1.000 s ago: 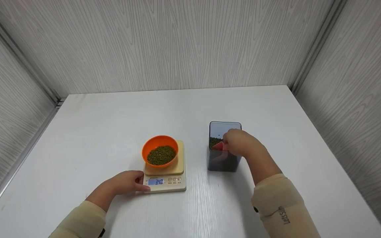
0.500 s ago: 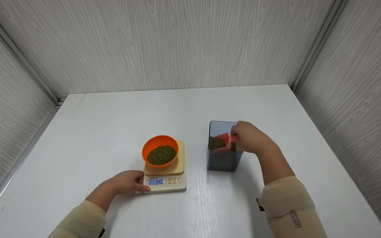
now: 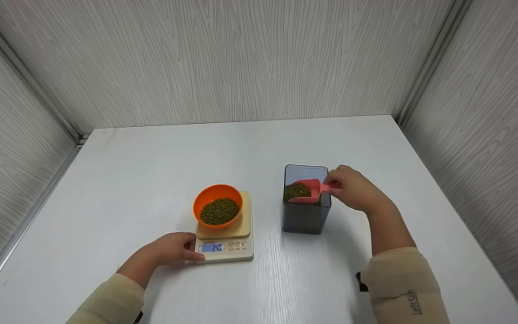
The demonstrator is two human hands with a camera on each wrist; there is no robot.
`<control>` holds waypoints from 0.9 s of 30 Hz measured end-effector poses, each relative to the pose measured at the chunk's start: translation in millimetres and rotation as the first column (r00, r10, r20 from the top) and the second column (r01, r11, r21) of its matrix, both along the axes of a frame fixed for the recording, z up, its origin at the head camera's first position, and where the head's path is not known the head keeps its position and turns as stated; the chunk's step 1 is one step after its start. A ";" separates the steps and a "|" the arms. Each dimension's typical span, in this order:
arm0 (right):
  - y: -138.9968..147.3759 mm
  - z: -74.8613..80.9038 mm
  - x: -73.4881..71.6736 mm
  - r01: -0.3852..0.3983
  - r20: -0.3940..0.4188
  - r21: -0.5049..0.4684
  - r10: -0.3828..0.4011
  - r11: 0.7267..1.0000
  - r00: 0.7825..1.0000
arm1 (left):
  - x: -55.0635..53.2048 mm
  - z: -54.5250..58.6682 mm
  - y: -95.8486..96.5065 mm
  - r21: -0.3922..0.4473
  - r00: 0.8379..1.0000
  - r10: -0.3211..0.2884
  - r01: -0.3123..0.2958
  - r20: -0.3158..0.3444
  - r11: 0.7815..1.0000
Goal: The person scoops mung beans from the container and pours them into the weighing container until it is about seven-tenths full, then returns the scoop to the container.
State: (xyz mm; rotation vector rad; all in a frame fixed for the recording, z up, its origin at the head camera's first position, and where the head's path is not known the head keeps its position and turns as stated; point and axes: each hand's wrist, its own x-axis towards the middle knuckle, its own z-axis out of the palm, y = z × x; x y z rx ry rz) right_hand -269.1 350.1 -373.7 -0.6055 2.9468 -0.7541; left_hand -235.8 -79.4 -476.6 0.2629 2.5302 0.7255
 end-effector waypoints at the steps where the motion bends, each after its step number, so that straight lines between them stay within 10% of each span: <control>1: 1.5 -0.6 0.9 -0.003 -0.009 -0.015 0.003 1.000 1.000 | 0.0 -0.5 -0.1 0.000 1.000 -0.003 0.003 -0.004 1.000; 14: 21.8 -14.4 7.9 0.088 0.057 -0.165 -0.080 0.982 0.995 | 0.3 -0.8 -0.8 0.011 1.000 -0.016 0.017 -0.016 1.000; 27: 27.3 -42.4 11.7 0.154 0.139 -0.424 -0.104 0.893 0.985 | -0.4 -2.8 -1.2 0.011 1.000 -0.014 0.014 -0.017 1.000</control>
